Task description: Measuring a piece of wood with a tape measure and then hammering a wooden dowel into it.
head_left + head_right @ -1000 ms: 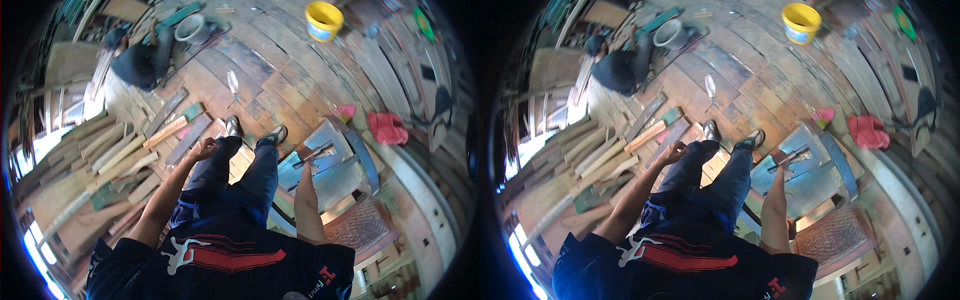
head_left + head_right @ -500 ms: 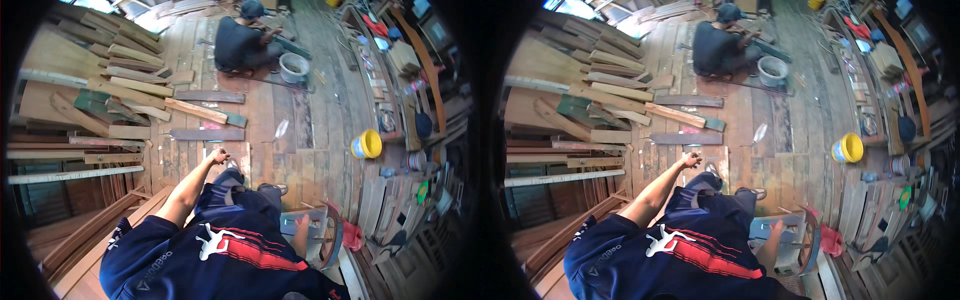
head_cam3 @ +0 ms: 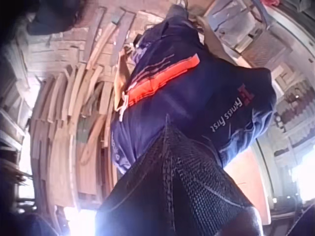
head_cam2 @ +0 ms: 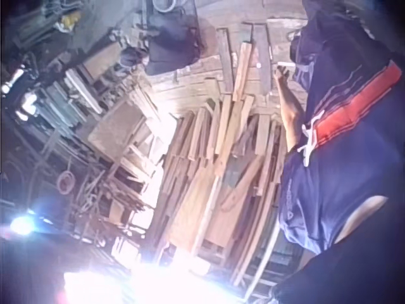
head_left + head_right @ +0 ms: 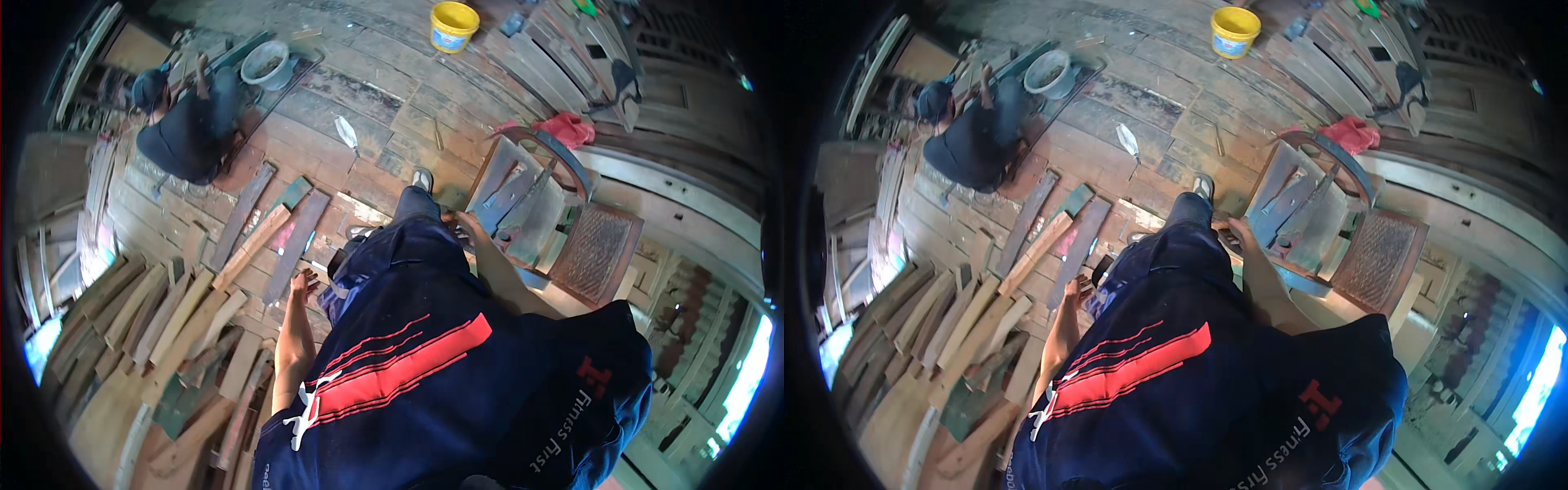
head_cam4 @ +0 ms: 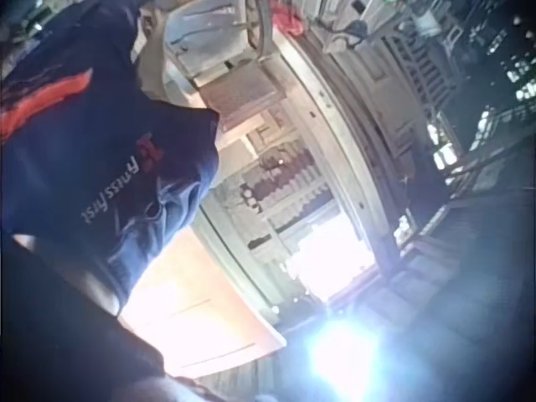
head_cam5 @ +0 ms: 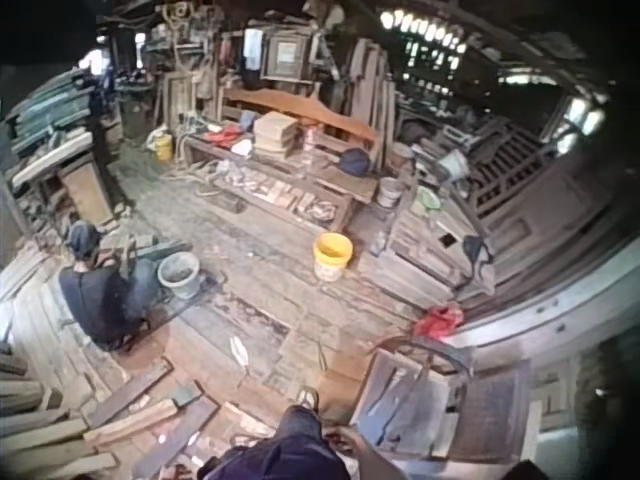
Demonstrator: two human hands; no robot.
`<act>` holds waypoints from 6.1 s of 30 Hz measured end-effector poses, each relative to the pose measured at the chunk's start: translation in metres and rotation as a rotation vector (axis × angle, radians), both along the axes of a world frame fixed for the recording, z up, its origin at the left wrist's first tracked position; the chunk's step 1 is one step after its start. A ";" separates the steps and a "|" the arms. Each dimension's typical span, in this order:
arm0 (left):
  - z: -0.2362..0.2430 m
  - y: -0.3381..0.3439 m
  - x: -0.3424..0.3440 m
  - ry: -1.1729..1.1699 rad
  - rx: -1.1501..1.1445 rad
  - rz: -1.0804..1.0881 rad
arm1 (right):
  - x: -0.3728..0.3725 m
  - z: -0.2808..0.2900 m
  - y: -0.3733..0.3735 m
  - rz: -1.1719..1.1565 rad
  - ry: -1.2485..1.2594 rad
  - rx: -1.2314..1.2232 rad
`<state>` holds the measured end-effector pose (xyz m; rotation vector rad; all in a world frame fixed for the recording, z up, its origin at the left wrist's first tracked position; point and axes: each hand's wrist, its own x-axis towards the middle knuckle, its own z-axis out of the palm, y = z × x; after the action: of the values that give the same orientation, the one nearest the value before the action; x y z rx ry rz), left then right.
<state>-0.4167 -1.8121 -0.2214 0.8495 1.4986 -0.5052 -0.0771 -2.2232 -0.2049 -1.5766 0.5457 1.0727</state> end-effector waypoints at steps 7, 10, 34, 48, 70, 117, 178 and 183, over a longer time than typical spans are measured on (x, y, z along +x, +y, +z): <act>-0.002 0.068 0.149 -0.183 0.129 -0.272 | 0.009 0.006 -0.022 -0.183 0.063 -0.406; 0.006 0.090 0.226 -0.351 0.201 -0.330 | 0.020 -0.036 -0.018 -0.154 0.057 -0.393; -0.212 -0.090 0.461 -0.505 -0.020 -0.901 | 0.297 -0.561 0.125 0.574 -0.188 -1.075; -0.231 -0.070 0.461 -0.441 0.003 -1.059 | 0.283 -0.598 0.130 0.403 -0.587 -1.144; -0.173 -0.101 0.474 -0.581 0.022 -1.349 | 0.094 -0.234 -0.138 -0.372 -0.549 -1.474; 0.089 0.039 0.019 -0.385 0.509 0.769 | 0.127 -0.049 0.113 0.725 -0.042 -0.228; -0.200 -0.119 0.030 -0.184 0.319 1.027 | -0.284 -0.440 0.653 2.331 -1.101 -0.292; -0.190 -0.102 0.016 -0.222 0.254 0.997 | -0.305 -0.484 0.658 2.267 -1.362 -0.437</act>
<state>-0.4011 -1.9143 -0.4118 0.2444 1.5815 0.5065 -0.3824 -1.5649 -0.6887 -2.4355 -2.5907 0.7035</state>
